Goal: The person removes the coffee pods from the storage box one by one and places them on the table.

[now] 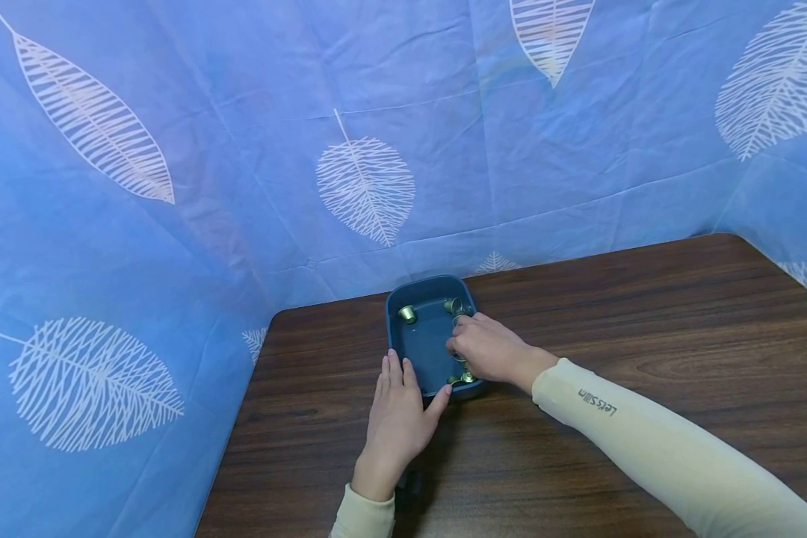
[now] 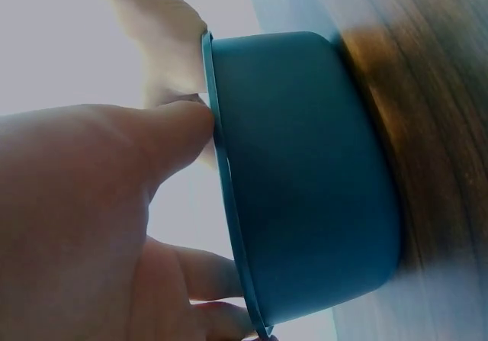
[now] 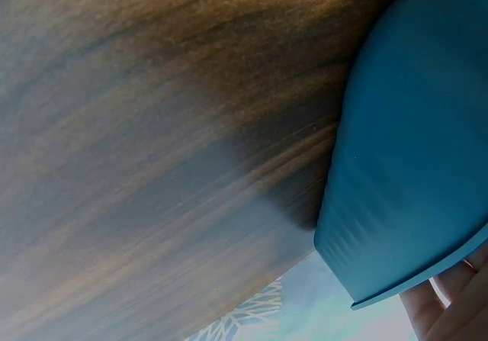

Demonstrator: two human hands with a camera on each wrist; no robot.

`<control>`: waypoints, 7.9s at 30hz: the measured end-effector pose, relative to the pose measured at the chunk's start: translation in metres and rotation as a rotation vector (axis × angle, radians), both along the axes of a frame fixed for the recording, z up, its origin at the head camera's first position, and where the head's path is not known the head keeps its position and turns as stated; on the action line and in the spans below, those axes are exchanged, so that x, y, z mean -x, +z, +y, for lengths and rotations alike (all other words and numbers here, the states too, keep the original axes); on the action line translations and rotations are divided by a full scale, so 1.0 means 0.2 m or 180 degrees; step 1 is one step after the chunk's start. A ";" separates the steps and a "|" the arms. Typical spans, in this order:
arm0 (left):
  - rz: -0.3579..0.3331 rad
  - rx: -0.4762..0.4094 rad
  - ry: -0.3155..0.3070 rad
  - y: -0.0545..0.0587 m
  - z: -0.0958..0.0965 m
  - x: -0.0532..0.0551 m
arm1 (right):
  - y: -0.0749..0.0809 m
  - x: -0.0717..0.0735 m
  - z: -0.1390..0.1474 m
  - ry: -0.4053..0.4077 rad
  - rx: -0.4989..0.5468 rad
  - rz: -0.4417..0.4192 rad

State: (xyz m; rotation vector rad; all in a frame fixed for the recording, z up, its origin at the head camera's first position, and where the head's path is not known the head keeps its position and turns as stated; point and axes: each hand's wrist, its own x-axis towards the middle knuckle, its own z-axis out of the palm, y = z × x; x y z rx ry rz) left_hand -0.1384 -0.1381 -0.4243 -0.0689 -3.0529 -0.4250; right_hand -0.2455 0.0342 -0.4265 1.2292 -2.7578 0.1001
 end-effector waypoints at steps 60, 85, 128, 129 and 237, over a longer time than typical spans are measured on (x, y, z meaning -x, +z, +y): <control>-0.0086 0.0064 -0.0066 -0.02 0.00 0.01 | -0.01 0.00 0.00 -0.0084 0.0035 -0.0054; -0.0120 0.0006 -0.0034 -0.02 0.01 0.00 | -0.01 -0.02 0.01 -0.0040 0.0132 0.0077; 0.0109 0.0035 0.0061 -0.05 0.07 0.02 | 0.11 0.02 0.12 -0.0255 0.0809 0.0570; 0.0117 0.0024 0.0057 -0.05 0.07 0.03 | 0.13 0.02 0.14 -0.0284 0.0876 0.0599; 0.0079 -0.0022 0.0076 -0.07 0.06 0.02 | 0.21 -0.06 0.17 -0.0353 0.0175 -0.0002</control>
